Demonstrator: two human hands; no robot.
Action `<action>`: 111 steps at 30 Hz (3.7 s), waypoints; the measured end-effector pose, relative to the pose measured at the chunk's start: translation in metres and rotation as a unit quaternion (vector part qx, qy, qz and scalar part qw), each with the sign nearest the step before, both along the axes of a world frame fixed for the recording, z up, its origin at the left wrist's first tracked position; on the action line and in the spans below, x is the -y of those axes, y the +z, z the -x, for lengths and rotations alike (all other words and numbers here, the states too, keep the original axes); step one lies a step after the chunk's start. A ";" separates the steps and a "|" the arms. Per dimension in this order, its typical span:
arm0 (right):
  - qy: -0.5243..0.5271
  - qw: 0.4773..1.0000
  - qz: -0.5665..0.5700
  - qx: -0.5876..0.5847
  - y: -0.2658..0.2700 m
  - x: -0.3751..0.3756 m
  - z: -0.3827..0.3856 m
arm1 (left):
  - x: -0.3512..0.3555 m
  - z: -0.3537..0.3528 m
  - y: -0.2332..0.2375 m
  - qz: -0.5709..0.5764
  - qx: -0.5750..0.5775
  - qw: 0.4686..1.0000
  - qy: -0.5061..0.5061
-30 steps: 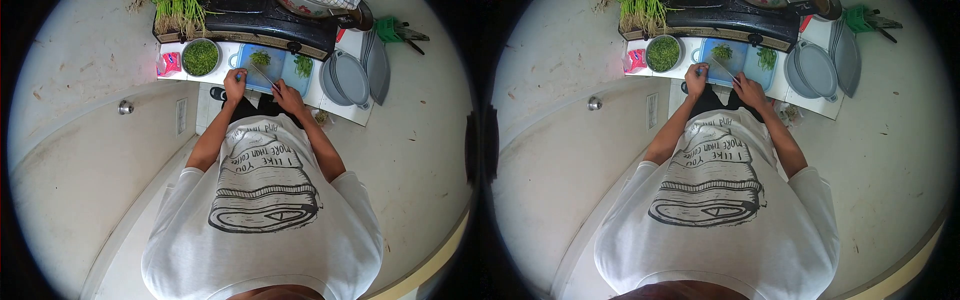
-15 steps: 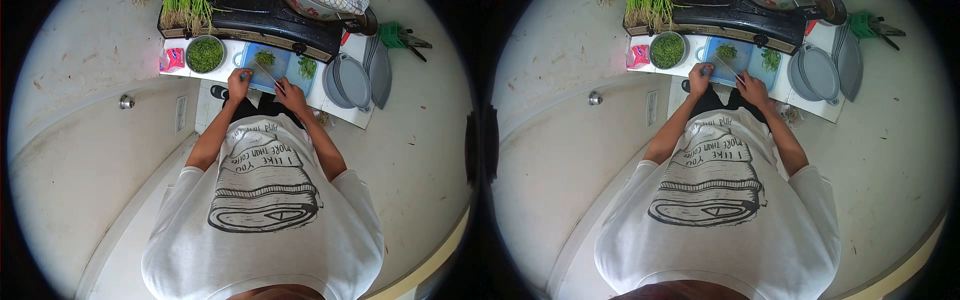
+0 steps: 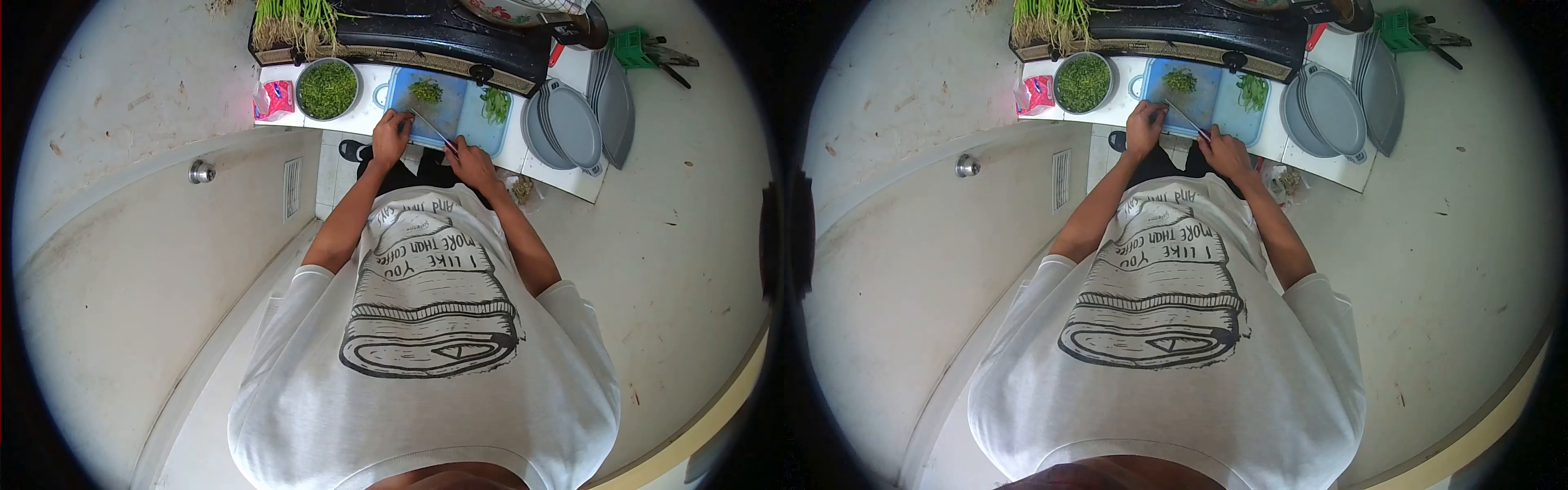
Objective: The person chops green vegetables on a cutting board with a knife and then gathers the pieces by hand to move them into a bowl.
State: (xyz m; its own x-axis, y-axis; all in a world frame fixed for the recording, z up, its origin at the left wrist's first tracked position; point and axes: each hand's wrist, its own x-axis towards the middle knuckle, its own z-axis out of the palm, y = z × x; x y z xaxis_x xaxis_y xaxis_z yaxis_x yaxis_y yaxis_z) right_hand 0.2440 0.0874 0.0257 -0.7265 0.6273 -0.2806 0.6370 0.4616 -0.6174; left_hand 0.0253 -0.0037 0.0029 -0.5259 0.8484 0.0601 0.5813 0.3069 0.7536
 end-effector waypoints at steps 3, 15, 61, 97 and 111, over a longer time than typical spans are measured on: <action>0.045 0.996 -0.036 0.066 -0.003 -0.001 0.001 | 0.001 0.001 0.001 -0.006 -0.025 0.999 -0.021; 0.066 0.995 -0.040 0.070 -0.010 0.004 0.005 | 0.001 0.002 0.002 0.039 -0.087 0.993 -0.071; 0.080 0.994 -0.035 0.070 -0.002 -0.007 0.019 | 0.001 -0.003 0.001 0.012 -0.083 0.995 -0.045; 0.116 0.985 -0.073 0.100 -0.003 -0.011 0.014 | 0.003 -0.004 0.001 0.035 -0.077 0.996 -0.027; 0.128 0.986 -0.060 0.091 -0.003 -0.010 0.015 | 0.003 -0.003 -0.003 0.024 -0.075 0.996 -0.031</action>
